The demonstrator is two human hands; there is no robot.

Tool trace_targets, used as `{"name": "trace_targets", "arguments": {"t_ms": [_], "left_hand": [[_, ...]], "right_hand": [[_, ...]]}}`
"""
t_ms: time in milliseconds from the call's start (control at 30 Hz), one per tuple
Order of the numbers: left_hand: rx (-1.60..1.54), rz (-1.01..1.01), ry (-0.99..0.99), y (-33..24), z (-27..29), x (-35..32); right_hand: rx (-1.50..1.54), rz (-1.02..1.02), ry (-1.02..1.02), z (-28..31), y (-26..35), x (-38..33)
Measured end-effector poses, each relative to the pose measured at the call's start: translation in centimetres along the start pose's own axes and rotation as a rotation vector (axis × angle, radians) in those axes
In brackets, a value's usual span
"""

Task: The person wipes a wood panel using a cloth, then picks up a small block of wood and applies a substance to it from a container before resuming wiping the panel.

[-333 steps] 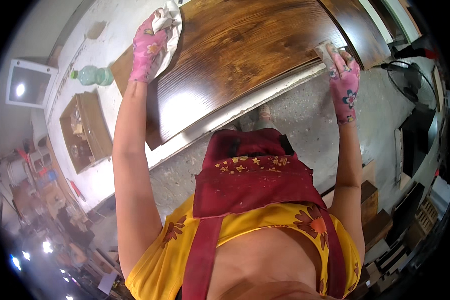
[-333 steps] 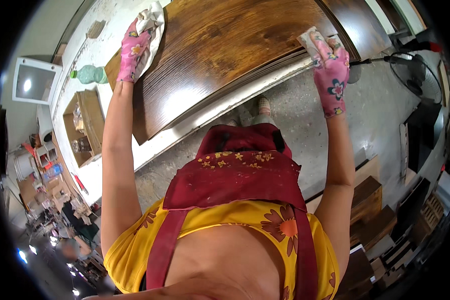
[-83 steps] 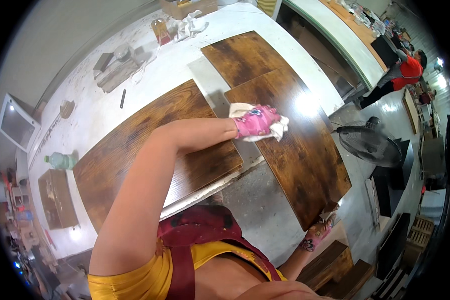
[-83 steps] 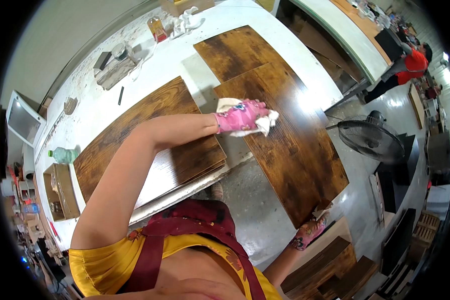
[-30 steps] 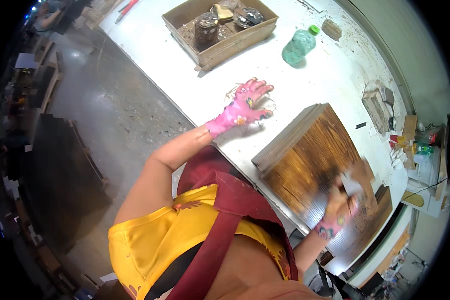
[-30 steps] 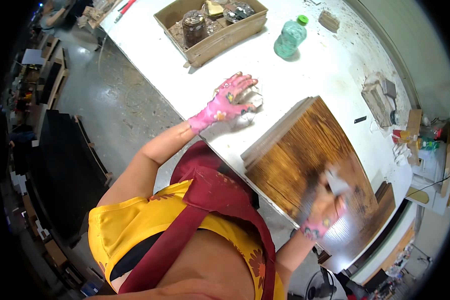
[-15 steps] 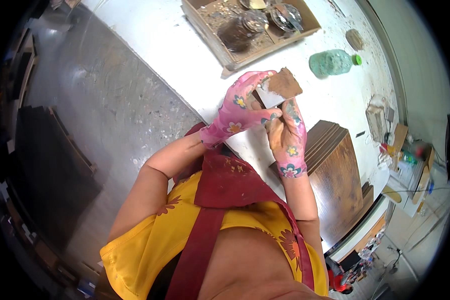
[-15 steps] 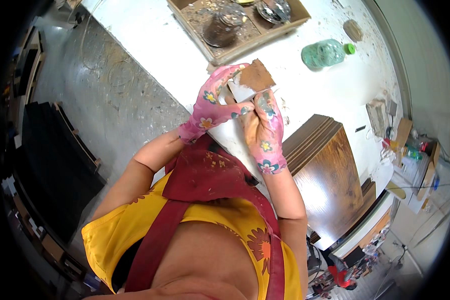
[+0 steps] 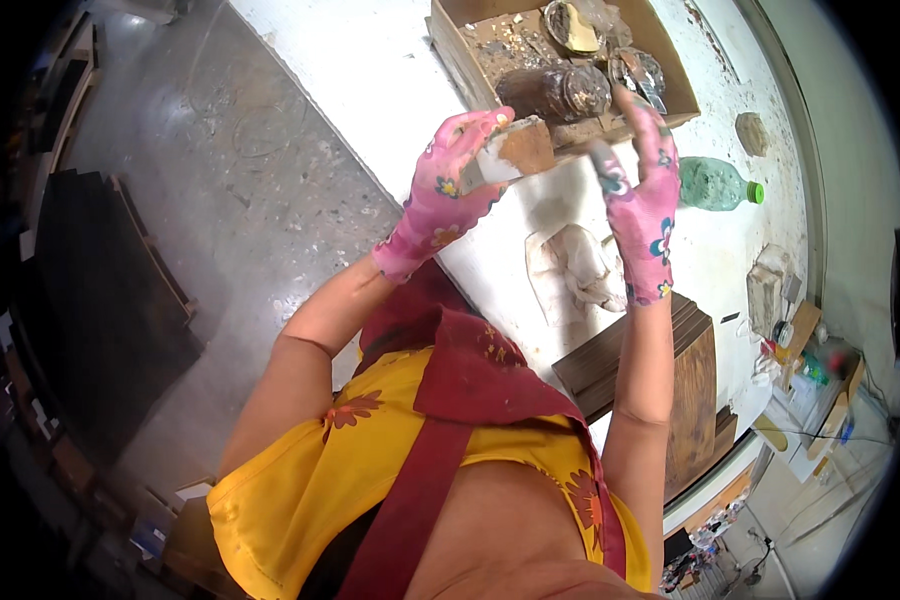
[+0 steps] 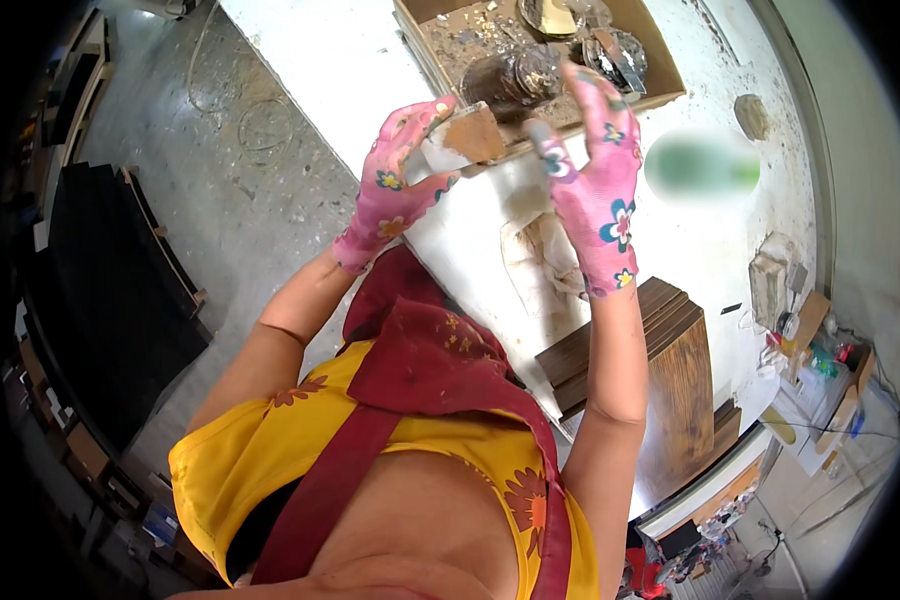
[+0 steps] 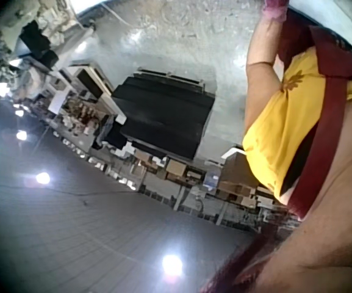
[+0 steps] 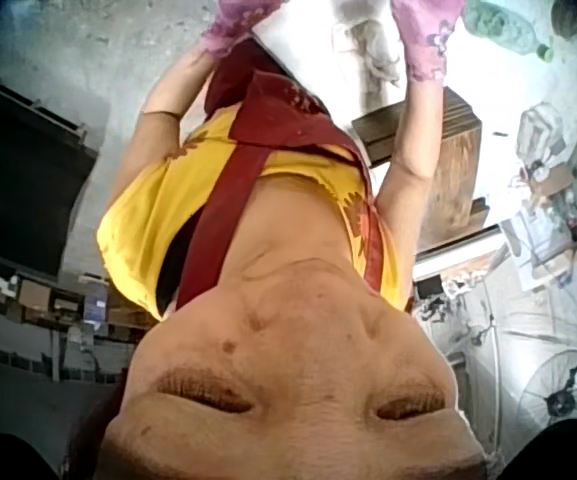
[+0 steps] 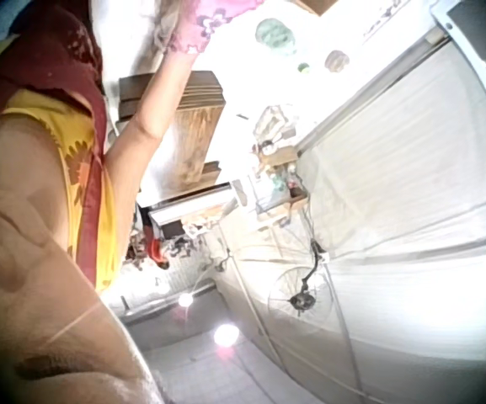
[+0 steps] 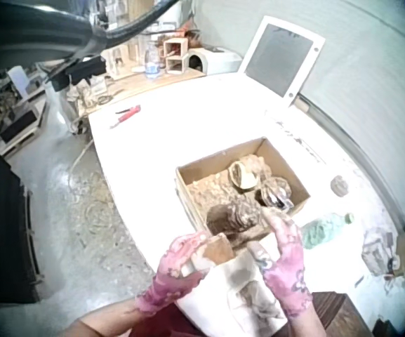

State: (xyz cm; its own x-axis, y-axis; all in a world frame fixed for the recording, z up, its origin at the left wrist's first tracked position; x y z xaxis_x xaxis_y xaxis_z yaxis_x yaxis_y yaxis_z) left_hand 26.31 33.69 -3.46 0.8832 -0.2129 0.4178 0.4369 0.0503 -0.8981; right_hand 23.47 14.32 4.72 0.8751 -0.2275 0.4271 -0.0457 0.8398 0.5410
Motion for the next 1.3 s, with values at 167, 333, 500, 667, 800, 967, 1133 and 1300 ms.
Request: {"name": "trace_targets", "arguments": {"t_ms": [167,333,500,667,800,967,1133,1300], "left_hand": [[0.065,0.026,0.042,0.2,0.7,0.4],[0.078,-0.129,0.065,0.9,1.5,0.4],[-0.036,-0.074,0.226,1.3,2.7,0.4],[-0.086,0.024,0.256,0.8,3.1,0.6],[0.020,0.097,0.223,2.4,6.0,1.3],[-0.183,0.412,0.120,2.4,7.6,2.1],[-0.193,0.559,0.052,1.1,7.4,2.4],[-0.061,0.287,0.052,1.5,6.1,2.6]], "right_hand": [[-0.125,0.318,0.190,-1.1,2.6,1.0],[-0.085,0.339,0.234,-2.0,1.9,0.8],[-0.228,0.475,0.280,-2.1,2.4,-0.1],[-0.253,0.278,0.167,-1.9,1.0,-1.8],[0.106,-0.248,0.148,-0.5,-2.0,-2.6],[0.264,0.225,0.592,-2.8,5.0,-5.4],[-0.032,0.321,0.146,-1.5,2.0,-0.3],[-0.265,-0.004,0.191,-5.2,-3.3,3.5]]}}
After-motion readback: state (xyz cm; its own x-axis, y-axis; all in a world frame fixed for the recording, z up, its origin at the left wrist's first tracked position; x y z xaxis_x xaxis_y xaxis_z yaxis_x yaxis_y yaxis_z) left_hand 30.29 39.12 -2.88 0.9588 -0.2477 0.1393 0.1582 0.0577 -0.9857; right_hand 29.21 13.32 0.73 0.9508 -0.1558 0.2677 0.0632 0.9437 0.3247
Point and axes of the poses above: each hand's wrist, its own x-axis towards the middle knuckle, its own z-axis out of the back of the hand, y = z × x, the point moved 2 cm from there along x, towards the middle knuckle, and after that the axes turned 9 degrees about -y, right-handed, at the moved point
